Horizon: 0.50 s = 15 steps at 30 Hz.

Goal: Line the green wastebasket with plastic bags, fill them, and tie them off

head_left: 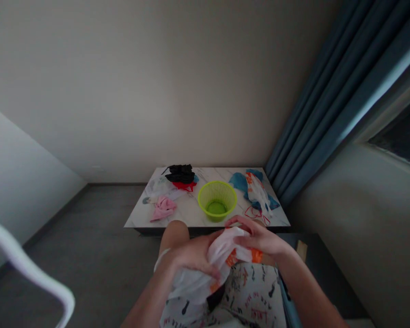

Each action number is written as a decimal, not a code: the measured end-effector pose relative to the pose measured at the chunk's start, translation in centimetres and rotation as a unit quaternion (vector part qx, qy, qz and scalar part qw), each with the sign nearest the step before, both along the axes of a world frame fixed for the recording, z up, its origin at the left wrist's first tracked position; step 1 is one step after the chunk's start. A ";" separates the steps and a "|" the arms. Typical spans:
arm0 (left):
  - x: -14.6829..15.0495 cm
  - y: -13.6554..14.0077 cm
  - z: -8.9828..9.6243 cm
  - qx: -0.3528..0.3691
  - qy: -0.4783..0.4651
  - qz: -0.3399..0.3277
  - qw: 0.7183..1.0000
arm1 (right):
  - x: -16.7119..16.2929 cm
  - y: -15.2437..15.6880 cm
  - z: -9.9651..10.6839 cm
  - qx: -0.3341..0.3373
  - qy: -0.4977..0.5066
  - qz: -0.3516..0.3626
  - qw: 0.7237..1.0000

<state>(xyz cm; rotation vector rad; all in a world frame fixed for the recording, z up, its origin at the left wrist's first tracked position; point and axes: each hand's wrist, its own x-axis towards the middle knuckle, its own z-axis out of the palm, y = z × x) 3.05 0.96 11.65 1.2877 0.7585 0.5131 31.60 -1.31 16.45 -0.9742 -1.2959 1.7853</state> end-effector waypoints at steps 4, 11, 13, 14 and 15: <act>-0.2 0.5 -2.5 -0.004 0.067 -0.139 0.988 | 1.1 1.1 0.5 -0.036 0.042 -0.113 0.992; 1.4 -1.5 -4.8 -0.231 -0.103 -0.068 0.965 | -1.5 1.5 -3.9 -0.081 0.171 -0.334 0.923; 2.9 -2.3 -5.5 -0.238 -0.110 -0.005 0.965 | -3.3 0.6 -5.4 -0.082 0.186 -0.328 0.922; 3.6 -2.4 -5.9 -0.233 -0.090 0.013 0.968 | -4.1 0.1 -6.0 -0.093 0.180 -0.312 0.928; 4.3 -2.4 -6.3 -0.222 -0.061 0.014 0.973 | -4.8 -0.4 -6.6 -0.108 0.167 -0.295 0.935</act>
